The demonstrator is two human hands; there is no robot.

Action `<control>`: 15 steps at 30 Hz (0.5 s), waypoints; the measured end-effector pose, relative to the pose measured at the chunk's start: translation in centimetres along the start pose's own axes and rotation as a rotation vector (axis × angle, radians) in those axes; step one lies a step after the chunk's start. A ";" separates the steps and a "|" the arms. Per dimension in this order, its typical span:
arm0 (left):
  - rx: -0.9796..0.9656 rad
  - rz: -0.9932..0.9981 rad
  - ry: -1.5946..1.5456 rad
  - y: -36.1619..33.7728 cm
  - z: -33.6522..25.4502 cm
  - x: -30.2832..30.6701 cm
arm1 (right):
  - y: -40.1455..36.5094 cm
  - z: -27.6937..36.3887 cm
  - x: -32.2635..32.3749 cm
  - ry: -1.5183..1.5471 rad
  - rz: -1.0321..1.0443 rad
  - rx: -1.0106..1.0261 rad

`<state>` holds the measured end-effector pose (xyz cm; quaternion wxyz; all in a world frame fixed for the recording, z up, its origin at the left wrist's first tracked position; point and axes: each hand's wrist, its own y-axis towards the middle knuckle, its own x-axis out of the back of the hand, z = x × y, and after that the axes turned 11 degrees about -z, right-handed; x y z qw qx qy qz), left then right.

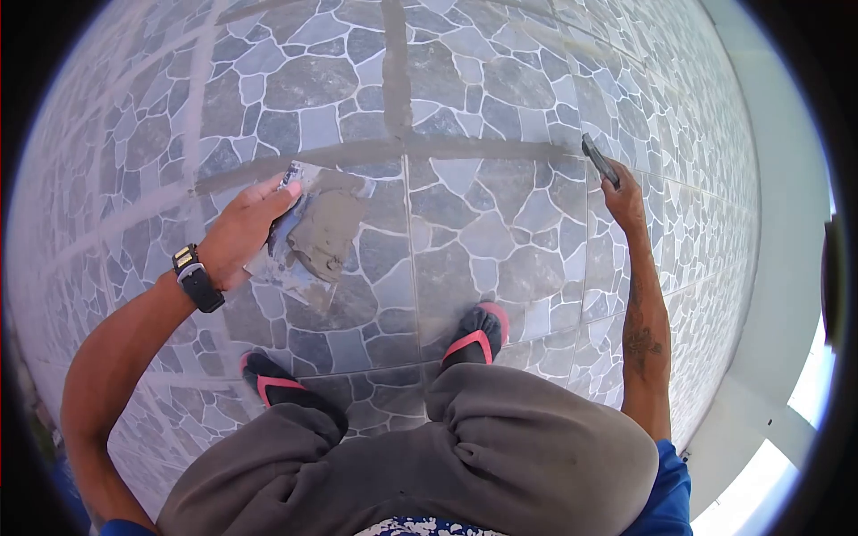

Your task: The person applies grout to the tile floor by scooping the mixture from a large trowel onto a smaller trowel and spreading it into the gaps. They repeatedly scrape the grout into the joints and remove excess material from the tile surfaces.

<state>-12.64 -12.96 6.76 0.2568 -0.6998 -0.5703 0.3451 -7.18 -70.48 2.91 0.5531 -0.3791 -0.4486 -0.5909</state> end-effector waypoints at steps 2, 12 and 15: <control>-0.004 -0.022 0.004 0.2 -0.2 -1.2 | -0.2 -2.8 -1.1 -0.079 -0.094 0.207; 0.008 -0.055 0.080 0.3 -1.8 -3.8 | -0.6 -5.3 -1.8 -0.181 0.213 0.485; 0.049 -0.052 0.025 0.6 -2.0 -3.9 | 2.1 -3.2 -0.4 -0.237 0.190 0.458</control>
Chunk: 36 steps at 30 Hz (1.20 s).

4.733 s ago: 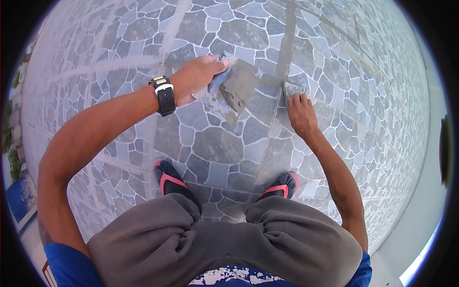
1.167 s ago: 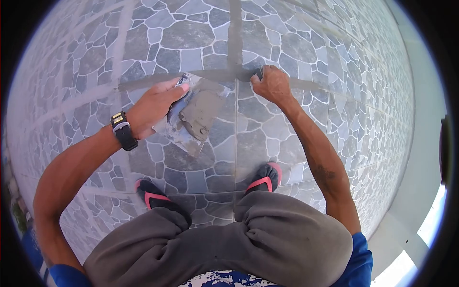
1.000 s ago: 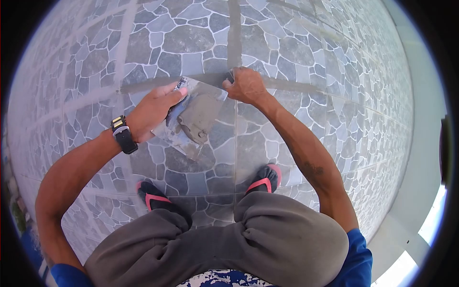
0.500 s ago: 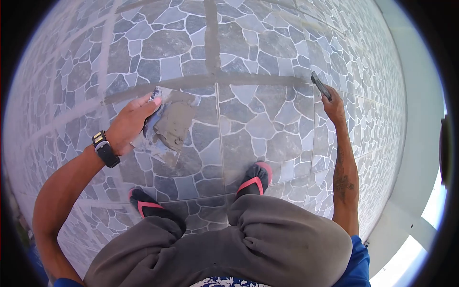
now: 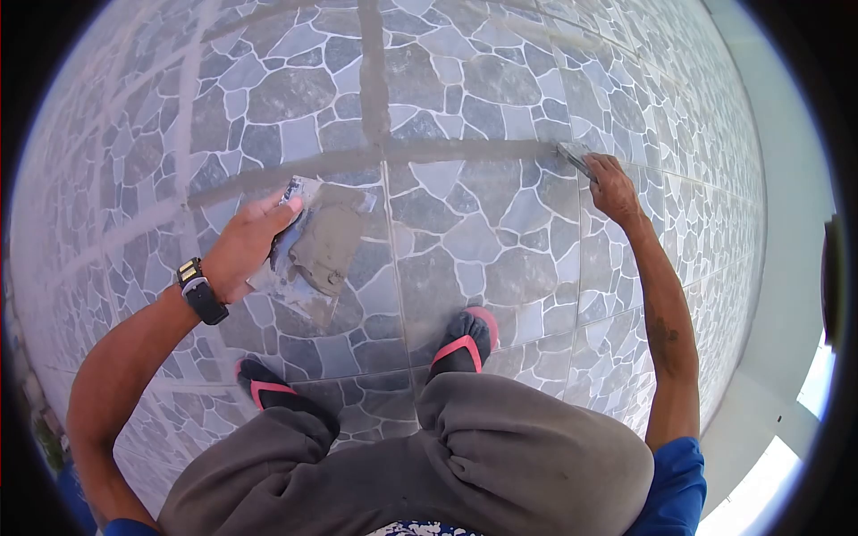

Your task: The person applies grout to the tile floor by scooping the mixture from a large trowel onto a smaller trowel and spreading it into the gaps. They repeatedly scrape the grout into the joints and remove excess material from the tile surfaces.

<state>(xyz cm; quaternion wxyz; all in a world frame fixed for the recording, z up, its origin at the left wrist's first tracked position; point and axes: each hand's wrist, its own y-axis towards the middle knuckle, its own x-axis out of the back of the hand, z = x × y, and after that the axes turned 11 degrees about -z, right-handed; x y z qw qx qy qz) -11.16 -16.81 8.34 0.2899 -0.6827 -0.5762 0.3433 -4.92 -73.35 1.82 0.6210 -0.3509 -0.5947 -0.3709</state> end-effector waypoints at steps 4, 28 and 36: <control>0.015 0.036 -0.028 0.5 0.2 -0.3 | -0.5 1.2 -5.1 -0.080 -0.131 0.042; 0.016 0.046 -0.027 0.4 0.0 1.5 | 4.9 -1.0 -1.5 -0.077 0.100 -0.579; 0.013 0.037 -0.025 1.0 1.2 4.0 | 8.9 8.8 -3.0 -0.008 0.023 -0.481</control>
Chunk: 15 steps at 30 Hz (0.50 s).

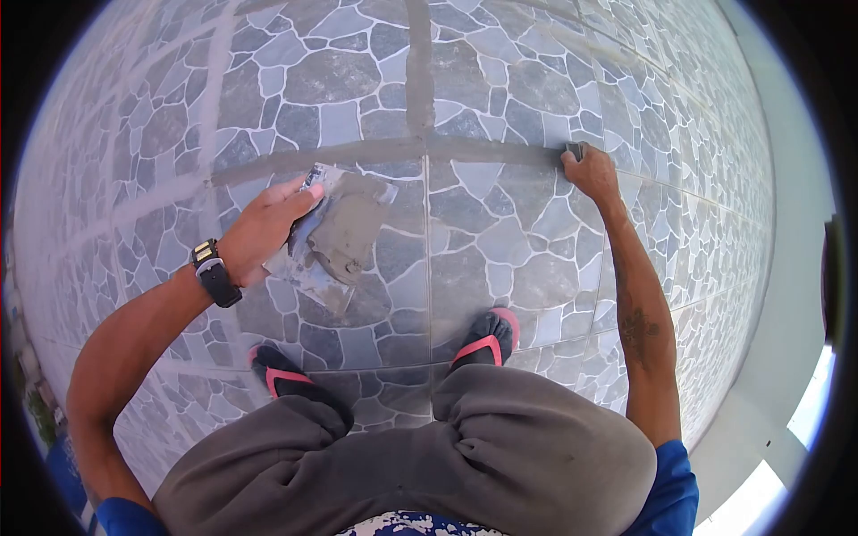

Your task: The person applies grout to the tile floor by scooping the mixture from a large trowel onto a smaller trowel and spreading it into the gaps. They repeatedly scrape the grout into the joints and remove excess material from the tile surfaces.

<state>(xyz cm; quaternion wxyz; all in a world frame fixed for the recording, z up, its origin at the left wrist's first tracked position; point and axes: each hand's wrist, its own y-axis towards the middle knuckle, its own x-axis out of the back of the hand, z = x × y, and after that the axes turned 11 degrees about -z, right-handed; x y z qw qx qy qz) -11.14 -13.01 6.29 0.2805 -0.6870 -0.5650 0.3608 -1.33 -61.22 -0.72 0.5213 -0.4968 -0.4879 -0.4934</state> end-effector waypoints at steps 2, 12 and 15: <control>-0.006 0.008 -0.011 0.4 0.1 0.5 | -0.1 4.7 -0.9 -0.004 -0.011 0.064; -0.022 -0.005 -0.043 -1.2 -0.4 0.4 | -2.2 26.7 -3.1 0.390 0.239 0.374; -0.055 -0.057 -0.042 -2.5 -0.6 -0.5 | -3.5 27.5 -5.0 0.934 0.441 0.331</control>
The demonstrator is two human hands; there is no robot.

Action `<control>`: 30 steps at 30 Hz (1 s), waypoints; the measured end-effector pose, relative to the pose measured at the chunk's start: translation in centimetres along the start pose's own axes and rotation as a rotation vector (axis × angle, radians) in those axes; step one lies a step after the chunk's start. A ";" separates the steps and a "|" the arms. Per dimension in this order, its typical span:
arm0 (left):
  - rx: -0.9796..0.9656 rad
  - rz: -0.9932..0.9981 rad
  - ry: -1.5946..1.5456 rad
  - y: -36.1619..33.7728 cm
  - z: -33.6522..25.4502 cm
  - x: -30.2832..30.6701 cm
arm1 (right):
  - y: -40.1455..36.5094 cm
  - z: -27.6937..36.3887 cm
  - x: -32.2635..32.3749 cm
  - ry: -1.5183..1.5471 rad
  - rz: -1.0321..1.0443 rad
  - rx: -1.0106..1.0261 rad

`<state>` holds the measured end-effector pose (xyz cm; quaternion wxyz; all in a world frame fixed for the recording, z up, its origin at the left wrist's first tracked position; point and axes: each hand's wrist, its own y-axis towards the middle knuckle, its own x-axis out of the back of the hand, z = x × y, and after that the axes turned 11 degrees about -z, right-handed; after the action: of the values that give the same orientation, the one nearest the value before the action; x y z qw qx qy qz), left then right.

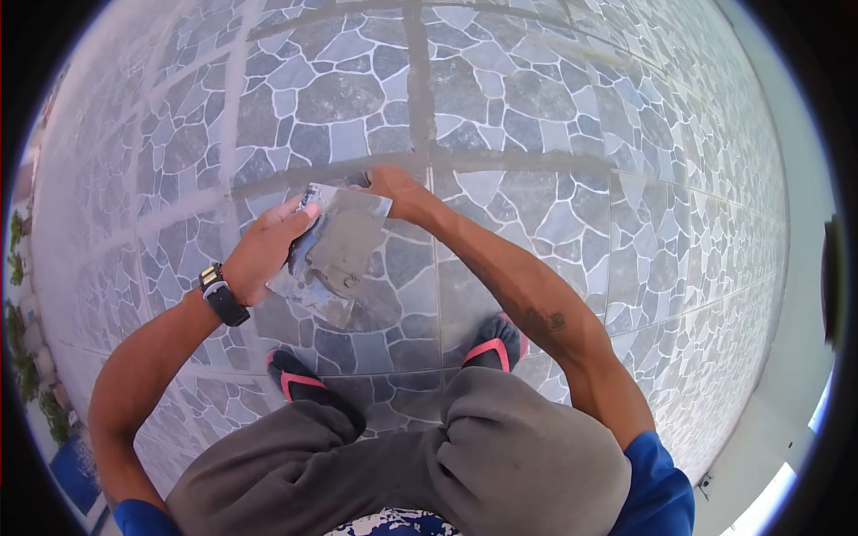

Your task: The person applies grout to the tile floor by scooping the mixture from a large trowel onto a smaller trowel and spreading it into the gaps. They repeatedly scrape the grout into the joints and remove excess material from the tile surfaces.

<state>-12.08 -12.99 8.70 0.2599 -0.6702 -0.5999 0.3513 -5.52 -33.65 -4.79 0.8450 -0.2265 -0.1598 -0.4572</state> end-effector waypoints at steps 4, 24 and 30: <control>0.046 0.007 0.014 -1.9 0.4 -0.5 | -4.9 2.0 1.9 0.438 0.134 -0.449; 0.155 -0.053 0.008 -0.5 -0.5 -0.2 | -3.3 -5.7 15.7 -0.867 0.352 0.638; 0.176 -0.020 0.061 -0.4 -0.6 0.6 | 1.1 -3.0 16.6 -0.889 0.141 0.411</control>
<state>-11.83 -12.33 9.34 0.3396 -0.6489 -0.5653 0.3795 4.41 -46.26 0.33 0.7512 -0.2383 -0.5760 -0.2172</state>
